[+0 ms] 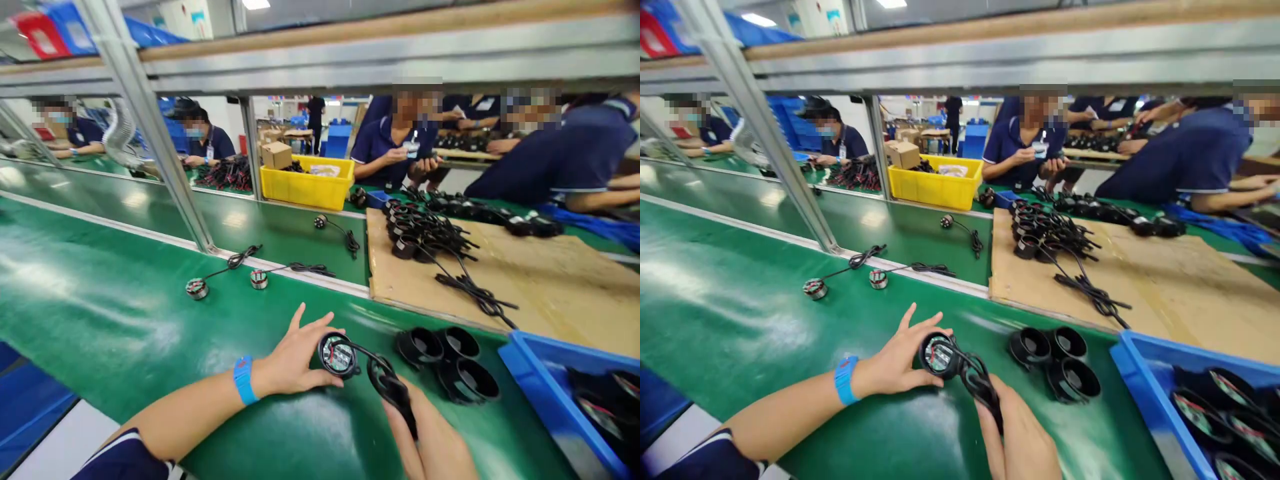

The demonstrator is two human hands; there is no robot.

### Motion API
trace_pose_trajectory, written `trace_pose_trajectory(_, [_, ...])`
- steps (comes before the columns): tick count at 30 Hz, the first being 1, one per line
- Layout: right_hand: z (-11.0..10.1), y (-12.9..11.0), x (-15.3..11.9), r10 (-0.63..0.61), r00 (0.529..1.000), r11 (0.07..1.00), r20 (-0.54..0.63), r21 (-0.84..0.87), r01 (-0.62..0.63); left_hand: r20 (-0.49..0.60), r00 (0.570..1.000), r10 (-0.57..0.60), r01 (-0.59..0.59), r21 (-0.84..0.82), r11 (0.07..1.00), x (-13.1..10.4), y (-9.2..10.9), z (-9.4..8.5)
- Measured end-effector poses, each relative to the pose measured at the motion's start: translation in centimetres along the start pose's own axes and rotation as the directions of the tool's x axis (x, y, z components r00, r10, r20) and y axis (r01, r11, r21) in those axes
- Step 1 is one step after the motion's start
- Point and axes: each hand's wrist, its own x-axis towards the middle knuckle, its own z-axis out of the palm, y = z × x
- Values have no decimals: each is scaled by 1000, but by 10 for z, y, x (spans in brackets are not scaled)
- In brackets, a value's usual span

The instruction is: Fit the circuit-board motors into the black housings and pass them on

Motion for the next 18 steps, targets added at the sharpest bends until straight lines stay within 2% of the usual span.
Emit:
trace_pose_trajectory(3, [1, 6, -4, 104, 984, 987, 144, -136, -85, 74, 997, -26, 23, 49, 999, 3, -8, 11])
trace_pose_trajectory(5, [1, 11, -4, 131, 970, 980, 207, -174, -95, 92, 995, -48, 43, 60, 997, 4, -13, 18])
trace_pose_trajectory(9, [2, 5, 21, 25, 998, 993, 62, -112, -18, 116, 992, -46, 40, 54, 998, 5, -19, 24])
trace_pose_trajectory(11, [10, -7, 42, -79, 995, 991, 58, -102, 84, 158, 987, -28, 24, 27, 999, 4, -21, 21])
trace_pose_trajectory(14, [27, -26, 70, -214, 960, 947, 179, -202, 249, 190, 982, 11, 2, -68, 998, 3, -27, 6])
trace_pose_trajectory(16, [31, -33, 78, -211, 955, 920, 208, -287, 266, 89, 996, 25, -10, -161, 987, 10, -34, -13])
trace_pose_trajectory(18, [21, -35, 76, -173, 977, 917, 126, -341, 207, -69, 998, 12, -24, -186, 982, 28, -43, -36])
